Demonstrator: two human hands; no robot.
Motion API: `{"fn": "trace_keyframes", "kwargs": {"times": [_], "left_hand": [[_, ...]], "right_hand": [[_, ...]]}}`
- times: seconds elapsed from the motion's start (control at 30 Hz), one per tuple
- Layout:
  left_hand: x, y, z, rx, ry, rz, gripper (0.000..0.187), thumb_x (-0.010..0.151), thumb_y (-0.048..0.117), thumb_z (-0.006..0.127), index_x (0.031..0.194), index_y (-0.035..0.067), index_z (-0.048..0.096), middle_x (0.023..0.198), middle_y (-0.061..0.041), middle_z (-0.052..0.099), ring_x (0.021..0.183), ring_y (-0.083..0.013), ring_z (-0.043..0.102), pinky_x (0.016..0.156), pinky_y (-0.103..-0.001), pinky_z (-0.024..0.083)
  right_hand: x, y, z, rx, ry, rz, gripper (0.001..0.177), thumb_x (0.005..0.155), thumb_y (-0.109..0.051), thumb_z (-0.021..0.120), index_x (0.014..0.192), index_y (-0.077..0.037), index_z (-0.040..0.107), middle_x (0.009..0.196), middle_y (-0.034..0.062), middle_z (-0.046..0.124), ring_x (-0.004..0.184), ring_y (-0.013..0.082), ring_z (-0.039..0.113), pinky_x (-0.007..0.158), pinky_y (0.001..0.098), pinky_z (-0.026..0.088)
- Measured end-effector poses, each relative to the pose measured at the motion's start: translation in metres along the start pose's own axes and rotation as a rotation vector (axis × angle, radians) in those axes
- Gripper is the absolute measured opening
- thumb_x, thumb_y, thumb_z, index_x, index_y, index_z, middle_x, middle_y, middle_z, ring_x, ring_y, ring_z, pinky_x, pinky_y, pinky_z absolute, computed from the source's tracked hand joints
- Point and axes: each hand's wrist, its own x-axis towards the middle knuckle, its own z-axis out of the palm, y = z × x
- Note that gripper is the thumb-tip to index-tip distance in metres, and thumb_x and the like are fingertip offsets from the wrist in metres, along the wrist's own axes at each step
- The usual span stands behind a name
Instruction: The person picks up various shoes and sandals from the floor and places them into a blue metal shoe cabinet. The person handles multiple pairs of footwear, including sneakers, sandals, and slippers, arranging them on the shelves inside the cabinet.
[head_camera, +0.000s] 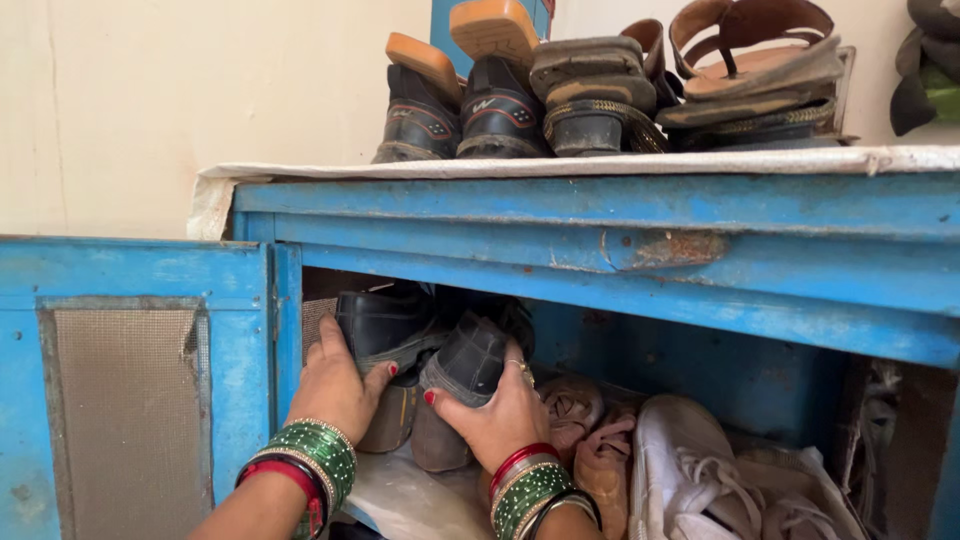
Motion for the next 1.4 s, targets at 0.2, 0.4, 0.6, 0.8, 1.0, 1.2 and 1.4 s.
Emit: {"fn": "trace_keyframes", "kwargs": {"times": [0.2,0.4,0.6,0.8,1.0,1.2,1.4], "left_hand": [[-0.005,0.004,-0.003,0.041,-0.032,-0.044,0.107,0.085,0.044,0.076,0.159,0.002,0.011,0.149,-0.026,0.042,0.137,-0.0405,0.047,0.112,-0.043,0.043],[-0.002,-0.002,0.002,0.049,-0.021,-0.022,0.106,0.085,0.046,0.075,0.158,0.001,0.012,0.151,-0.027,0.039,0.140,-0.0399,0.044,0.113,-0.043,0.041],[0.002,-0.006,0.005,-0.030,-0.019,-0.067,0.108,0.085,0.047,0.076,0.158,0.000,0.011,0.152,-0.029,0.039,0.141,-0.0403,0.043,0.114,-0.043,0.041],[0.000,-0.003,0.003,-0.021,-0.054,-0.104,0.107,0.087,0.051,0.071,0.159,0.003,0.009,0.152,-0.028,0.039,0.139,-0.0408,0.047,0.113,-0.043,0.043],[-0.001,-0.002,0.001,0.003,-0.092,-0.072,0.105,0.088,0.047,0.070,0.159,0.003,0.006,0.154,-0.027,0.036,0.138,-0.0405,0.047,0.112,-0.044,0.044],[0.007,-0.016,0.012,-0.105,0.127,0.155,0.099,0.084,0.035,0.076,0.155,-0.004,0.019,0.152,-0.033,0.035,0.138,-0.0467,0.043,0.112,-0.043,0.042],[0.023,-0.014,0.021,0.140,0.108,0.237,0.087,0.093,0.027,0.062,0.159,-0.001,0.013,0.159,-0.028,0.028,0.142,-0.0463,0.033,0.116,-0.047,0.032]], "right_hand": [[0.002,0.010,0.005,0.161,0.161,-0.241,0.113,0.057,-0.037,0.092,0.150,-0.007,0.036,0.128,0.0238,0.064,0.116,0.0350,0.066,0.098,0.0420,0.052],[0.004,0.017,0.012,0.116,0.181,-0.206,0.101,0.058,-0.040,0.093,0.144,-0.012,0.048,0.128,0.0210,0.064,0.118,0.0336,0.066,0.099,0.0417,0.053],[0.005,0.023,0.017,0.286,0.167,-0.182,0.099,0.065,-0.046,0.087,0.149,-0.013,0.045,0.138,0.0206,0.058,0.123,0.0316,0.067,0.099,0.0390,0.057],[0.014,0.020,0.014,0.071,0.037,-0.075,0.131,0.063,-0.053,0.088,0.165,-0.015,0.014,0.140,0.0234,0.053,0.129,0.0338,0.057,0.107,0.0399,0.047],[0.016,0.028,0.019,0.208,-0.014,-0.081,0.110,0.068,-0.039,0.081,0.160,-0.017,0.025,0.138,0.0177,0.063,0.117,0.0286,0.071,0.101,0.0362,0.053],[0.012,0.040,0.023,0.268,0.084,-0.532,0.082,0.077,-0.020,0.081,0.149,-0.008,0.045,0.139,0.0191,0.063,0.122,0.0285,0.065,0.093,0.0337,0.053],[0.011,0.038,0.023,0.339,0.055,-0.292,0.084,0.081,-0.027,0.077,0.156,-0.017,0.041,0.150,0.0108,0.058,0.112,0.0270,0.070,0.074,0.0385,0.054]]}}
